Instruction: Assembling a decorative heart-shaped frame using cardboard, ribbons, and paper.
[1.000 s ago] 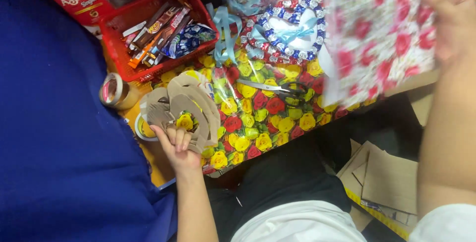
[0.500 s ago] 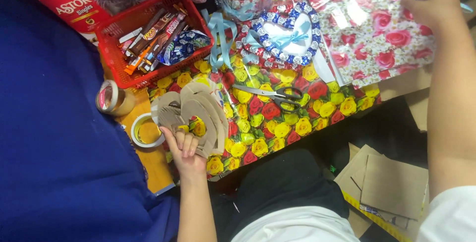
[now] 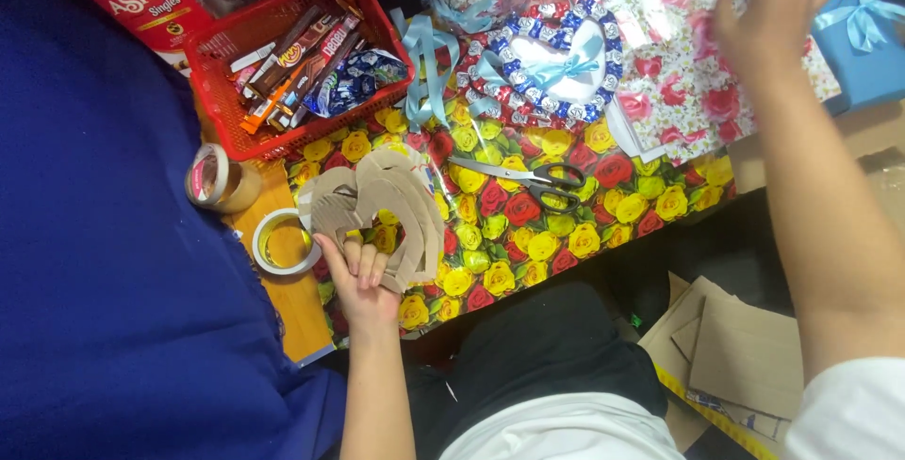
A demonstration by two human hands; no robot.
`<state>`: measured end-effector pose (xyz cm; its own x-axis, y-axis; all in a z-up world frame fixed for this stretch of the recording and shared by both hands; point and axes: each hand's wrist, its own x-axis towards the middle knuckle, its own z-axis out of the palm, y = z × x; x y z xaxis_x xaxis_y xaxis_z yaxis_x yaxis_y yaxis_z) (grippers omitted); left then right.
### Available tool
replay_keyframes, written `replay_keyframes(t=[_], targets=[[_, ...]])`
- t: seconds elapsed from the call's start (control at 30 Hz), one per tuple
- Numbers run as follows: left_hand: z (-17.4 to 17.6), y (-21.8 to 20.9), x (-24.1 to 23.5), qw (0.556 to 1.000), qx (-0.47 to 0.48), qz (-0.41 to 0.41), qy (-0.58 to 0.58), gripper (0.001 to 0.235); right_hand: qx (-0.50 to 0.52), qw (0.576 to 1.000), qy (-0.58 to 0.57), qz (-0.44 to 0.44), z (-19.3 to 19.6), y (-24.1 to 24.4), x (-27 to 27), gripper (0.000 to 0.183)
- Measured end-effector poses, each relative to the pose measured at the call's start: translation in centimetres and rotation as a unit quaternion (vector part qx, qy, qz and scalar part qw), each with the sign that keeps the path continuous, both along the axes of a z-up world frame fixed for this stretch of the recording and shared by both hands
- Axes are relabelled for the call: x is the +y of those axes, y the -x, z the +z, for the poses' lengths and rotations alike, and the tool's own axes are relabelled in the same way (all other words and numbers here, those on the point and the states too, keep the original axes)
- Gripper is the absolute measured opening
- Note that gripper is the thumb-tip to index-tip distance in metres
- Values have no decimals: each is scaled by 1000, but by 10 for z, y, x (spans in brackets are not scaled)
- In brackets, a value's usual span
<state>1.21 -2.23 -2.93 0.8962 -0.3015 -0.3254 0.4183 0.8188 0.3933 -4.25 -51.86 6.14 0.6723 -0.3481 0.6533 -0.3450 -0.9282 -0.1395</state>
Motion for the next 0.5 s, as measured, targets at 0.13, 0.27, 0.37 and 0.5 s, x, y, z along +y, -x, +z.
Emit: replay_keyframes(t=[0.13,0.27,0.37,0.5], targets=[[0,2,1,1000,-6,1,2,62,42,985,-148,82,9,1,69,10],[-3,-1,-1,1000,-14,10,3,60,213,916,-341,-4,30,-4,116,45],[-4,-1,1,1000,-15,6,0,60,189,915,-357,2,16,-8,111,55],[-6,-2,1,999,-24,22,-6,58,141,880,-453,-7,6,-14,103,54]])
